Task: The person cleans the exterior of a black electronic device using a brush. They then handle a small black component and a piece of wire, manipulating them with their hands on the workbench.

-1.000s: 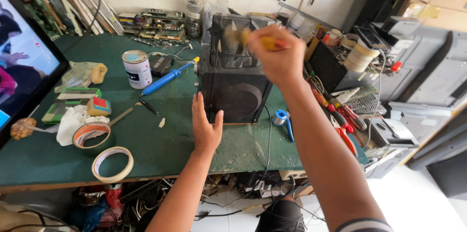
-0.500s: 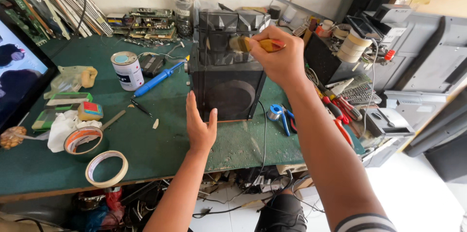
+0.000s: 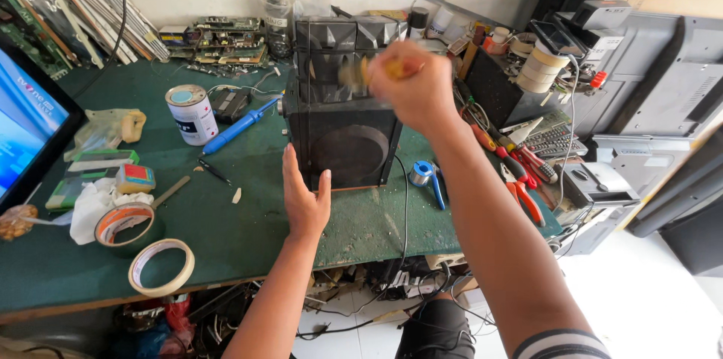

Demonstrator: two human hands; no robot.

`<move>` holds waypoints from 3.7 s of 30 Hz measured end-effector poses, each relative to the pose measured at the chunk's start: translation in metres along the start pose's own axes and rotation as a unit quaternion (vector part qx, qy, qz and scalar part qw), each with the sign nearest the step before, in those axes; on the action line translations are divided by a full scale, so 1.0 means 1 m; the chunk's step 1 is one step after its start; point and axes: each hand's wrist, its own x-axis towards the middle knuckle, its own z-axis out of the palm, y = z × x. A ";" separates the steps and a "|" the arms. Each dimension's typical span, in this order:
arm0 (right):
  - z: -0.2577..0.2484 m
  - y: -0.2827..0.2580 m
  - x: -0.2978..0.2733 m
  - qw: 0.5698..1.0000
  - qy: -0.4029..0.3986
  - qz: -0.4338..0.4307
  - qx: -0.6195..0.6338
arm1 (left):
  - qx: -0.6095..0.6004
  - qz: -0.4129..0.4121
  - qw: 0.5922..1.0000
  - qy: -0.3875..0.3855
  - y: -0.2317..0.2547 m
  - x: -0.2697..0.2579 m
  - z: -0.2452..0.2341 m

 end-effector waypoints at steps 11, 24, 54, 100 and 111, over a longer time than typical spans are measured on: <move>-0.023 0.023 0.007 0.996 0.010 -0.085 -0.025 | 0.003 -0.002 1.000 0.004 -0.003 -0.002 0.002; -0.020 0.067 -0.011 0.989 0.101 -0.076 -0.082 | 0.008 0.006 1.000 0.007 0.000 -0.006 0.003; 0.018 -0.009 -0.010 0.980 -0.156 -0.114 0.058 | 0.011 -0.018 1.000 0.005 0.003 0.000 -0.001; 0.044 0.144 -0.223 0.980 -0.014 -0.201 -0.002 | -0.066 -0.167 0.983 -0.037 -0.008 -0.008 -0.006; 0.067 0.137 -0.212 0.980 0.043 -0.192 -0.022 | -0.097 -0.233 0.967 -0.041 -0.004 -0.005 -0.015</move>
